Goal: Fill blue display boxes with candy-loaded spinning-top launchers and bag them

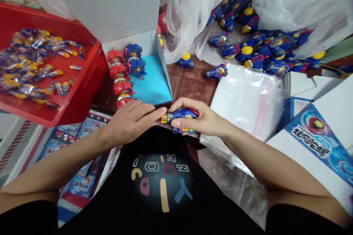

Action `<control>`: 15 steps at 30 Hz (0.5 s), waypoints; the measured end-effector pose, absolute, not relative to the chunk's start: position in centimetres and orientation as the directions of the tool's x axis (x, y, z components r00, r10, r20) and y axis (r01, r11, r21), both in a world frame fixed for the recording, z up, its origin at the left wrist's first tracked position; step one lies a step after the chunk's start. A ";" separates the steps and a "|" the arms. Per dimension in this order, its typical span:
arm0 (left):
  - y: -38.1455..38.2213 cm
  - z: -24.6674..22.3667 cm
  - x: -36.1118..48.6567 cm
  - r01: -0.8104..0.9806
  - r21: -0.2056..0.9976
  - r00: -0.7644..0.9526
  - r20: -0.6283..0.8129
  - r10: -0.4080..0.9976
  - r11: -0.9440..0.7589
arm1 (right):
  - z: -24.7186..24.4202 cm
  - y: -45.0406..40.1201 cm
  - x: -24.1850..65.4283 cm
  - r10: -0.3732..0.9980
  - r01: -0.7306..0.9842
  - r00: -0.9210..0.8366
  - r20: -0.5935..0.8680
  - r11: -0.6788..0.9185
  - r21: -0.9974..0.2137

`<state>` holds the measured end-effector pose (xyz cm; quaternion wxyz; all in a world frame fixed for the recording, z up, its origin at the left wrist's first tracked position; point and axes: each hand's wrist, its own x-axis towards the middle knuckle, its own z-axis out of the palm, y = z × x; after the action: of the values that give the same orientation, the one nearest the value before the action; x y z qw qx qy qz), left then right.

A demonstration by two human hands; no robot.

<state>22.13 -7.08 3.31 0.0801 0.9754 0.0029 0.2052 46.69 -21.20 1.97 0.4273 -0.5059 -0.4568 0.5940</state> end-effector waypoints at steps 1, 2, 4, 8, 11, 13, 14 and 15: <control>-6.9 3.8 22.1 0.022 0.241 0.926 0.360 0.110 -0.970 | 2.6 -21.1 46.9 0.988 0.049 -0.093 -0.122 -0.118 -0.992; -6.7 4.4 22.1 0.063 0.323 0.939 0.301 0.166 -0.944 | 3.1 -20.9 47.1 0.996 0.150 -0.081 -0.027 -0.015 -0.989; -6.7 5.3 22.1 0.109 0.421 0.952 0.218 0.217 -0.901 | 4.0 -20.5 47.4 0.995 0.260 -0.083 0.057 0.077 -0.963; -6.8 5.7 21.7 -0.066 0.127 0.888 0.459 0.000 -0.990 | 4.1 -19.6 47.0 0.933 -0.081 -0.187 -0.309 -0.328 -0.941; -5.9 5.4 21.2 -0.107 -0.144 0.806 0.566 -0.171 -0.984 | 3.9 -18.9 46.7 0.873 -0.304 -0.210 -0.441 -0.487 -0.819; -4.5 5.3 21.1 0.001 -0.062 0.810 0.585 -0.035 -0.998 | 4.2 -18.2 47.0 0.929 -0.298 -0.067 -0.365 -0.368 -0.881; -3.5 5.3 21.2 0.077 0.036 0.817 0.571 0.084 -0.996 | 4.4 -17.7 47.4 0.961 -0.216 0.032 -0.275 -0.262 -0.940; -2.4 5.3 21.4 0.153 0.143 0.814 0.543 0.206 -0.978 | 4.5 -17.1 47.8 0.981 -0.070 0.120 -0.153 -0.145 -0.987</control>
<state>21.38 -2.36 5.34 0.0463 0.9512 0.0943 0.2902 47.77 -17.09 4.47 0.5066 -0.5509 -0.4131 0.5188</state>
